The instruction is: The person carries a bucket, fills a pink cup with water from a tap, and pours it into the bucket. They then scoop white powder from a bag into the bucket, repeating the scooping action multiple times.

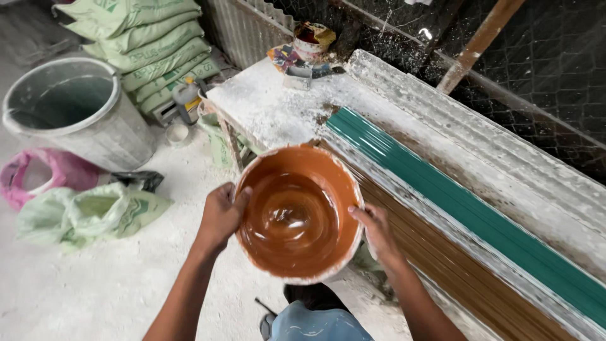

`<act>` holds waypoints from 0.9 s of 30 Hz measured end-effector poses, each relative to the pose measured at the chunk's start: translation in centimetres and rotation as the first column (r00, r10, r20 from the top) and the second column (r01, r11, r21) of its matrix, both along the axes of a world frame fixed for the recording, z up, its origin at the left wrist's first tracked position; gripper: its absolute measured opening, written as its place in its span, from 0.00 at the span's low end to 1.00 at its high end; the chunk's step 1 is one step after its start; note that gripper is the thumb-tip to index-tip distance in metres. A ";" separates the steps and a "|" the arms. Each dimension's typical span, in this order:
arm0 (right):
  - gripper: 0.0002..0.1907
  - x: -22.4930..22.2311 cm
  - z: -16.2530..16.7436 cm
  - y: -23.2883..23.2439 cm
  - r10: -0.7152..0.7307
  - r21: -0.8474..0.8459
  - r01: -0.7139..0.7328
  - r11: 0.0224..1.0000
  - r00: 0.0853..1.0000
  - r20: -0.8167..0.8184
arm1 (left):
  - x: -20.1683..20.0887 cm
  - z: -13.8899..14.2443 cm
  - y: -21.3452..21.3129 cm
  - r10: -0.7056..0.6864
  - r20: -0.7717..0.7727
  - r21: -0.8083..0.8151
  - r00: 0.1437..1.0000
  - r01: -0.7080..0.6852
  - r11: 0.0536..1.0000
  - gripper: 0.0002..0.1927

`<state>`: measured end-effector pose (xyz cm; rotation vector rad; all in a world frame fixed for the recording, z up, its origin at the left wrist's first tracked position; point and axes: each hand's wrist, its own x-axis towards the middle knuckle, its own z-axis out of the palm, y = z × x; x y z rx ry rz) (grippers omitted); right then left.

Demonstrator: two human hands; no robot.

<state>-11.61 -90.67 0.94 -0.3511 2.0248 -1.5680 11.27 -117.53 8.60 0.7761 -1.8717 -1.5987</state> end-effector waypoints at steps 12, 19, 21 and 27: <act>0.12 -19.0 -9.7 -21.3 -0.102 -0.331 0.122 0.936 0.992 0.079 | -23.7 -6.4 -23.1 -0.062 0.103 -0.109 0.993 0.073 0.991 0.21; 0.14 -21.8 -10.6 -25.5 -0.184 -0.174 0.209 0.962 0.972 0.146 | -31.7 -12.0 -29.2 -0.200 0.030 -0.057 0.979 0.202 0.978 0.15; 0.14 -22.2 -10.9 -25.5 -0.222 -0.141 0.242 0.960 0.964 0.146 | -33.1 -13.1 -29.9 -0.215 0.077 -0.063 0.973 0.220 0.973 0.20; 0.12 -23.1 -13.2 -23.6 -0.356 -0.109 0.373 0.921 0.922 0.152 | -36.7 -14.2 -31.1 -0.324 0.117 0.063 0.939 0.318 0.946 0.22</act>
